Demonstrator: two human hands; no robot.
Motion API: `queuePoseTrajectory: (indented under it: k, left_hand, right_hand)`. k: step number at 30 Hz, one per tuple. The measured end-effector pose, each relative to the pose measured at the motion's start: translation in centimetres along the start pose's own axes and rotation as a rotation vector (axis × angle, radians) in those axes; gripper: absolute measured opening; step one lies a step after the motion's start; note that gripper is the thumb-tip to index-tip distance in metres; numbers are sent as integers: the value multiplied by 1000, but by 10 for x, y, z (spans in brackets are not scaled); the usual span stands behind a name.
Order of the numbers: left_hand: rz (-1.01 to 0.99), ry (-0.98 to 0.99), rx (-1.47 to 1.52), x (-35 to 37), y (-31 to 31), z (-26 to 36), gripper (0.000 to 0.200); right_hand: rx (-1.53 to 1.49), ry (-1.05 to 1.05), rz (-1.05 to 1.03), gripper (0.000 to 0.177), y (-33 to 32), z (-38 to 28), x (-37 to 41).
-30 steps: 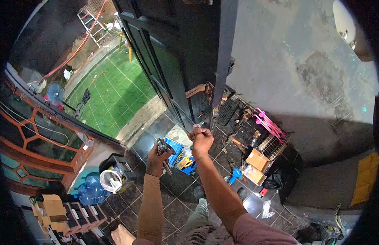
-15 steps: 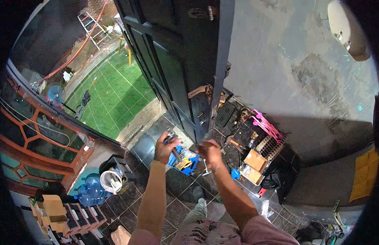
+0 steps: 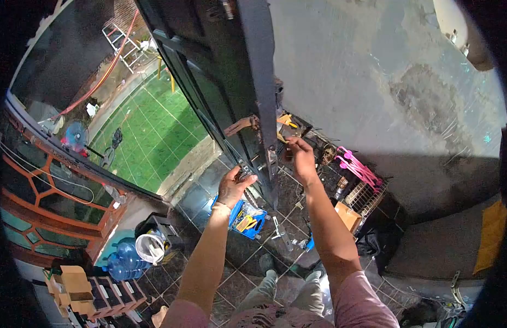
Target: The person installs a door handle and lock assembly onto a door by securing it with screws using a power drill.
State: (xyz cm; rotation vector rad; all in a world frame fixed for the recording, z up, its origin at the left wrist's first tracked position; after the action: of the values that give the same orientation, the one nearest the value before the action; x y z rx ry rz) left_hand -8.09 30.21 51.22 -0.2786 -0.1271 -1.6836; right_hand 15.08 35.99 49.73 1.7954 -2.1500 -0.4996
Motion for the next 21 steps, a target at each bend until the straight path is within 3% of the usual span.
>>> queuePoseTrajectory:
  k: [4,11,15,16,19,21]
  left_hand:
    - [25,41,-65,-6,5,-2,27]
    - [-43,-38,-8,-12,4,-14,19]
    - [-44,-42,54,-13,3,-12,26]
    - [42,-98,63,-16,-4,-24,27]
    - [-9,-75,55,-18,-11,-23,29]
    - [-14,-43,152,-16,-12,-20,20]
  right_hand:
    - [-120,179,-119,21,26,-17,-6]
    - [-75,76,-317,16,31,-11,-17]
    - [-75,32,-347,13,28,-7,-17]
    - [-84,51,-345,10,28,-6,-17]
    - [-76,33,-333,7,27,-6,-16]
    - [-96,34,-329,7,28,-9,-14]
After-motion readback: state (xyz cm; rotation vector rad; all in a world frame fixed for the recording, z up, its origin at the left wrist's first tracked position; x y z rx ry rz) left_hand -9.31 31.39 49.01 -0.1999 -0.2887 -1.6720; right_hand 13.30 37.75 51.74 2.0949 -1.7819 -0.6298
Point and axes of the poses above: each hand's wrist, its own x-axis away from the middle knuckle, its own y-axis out of the palm, z = x × y, the point moved 3 cm from there along -x, towards the middle knuckle, and after that the axes turned 7 degrees about -y, right-handed, at the moved point
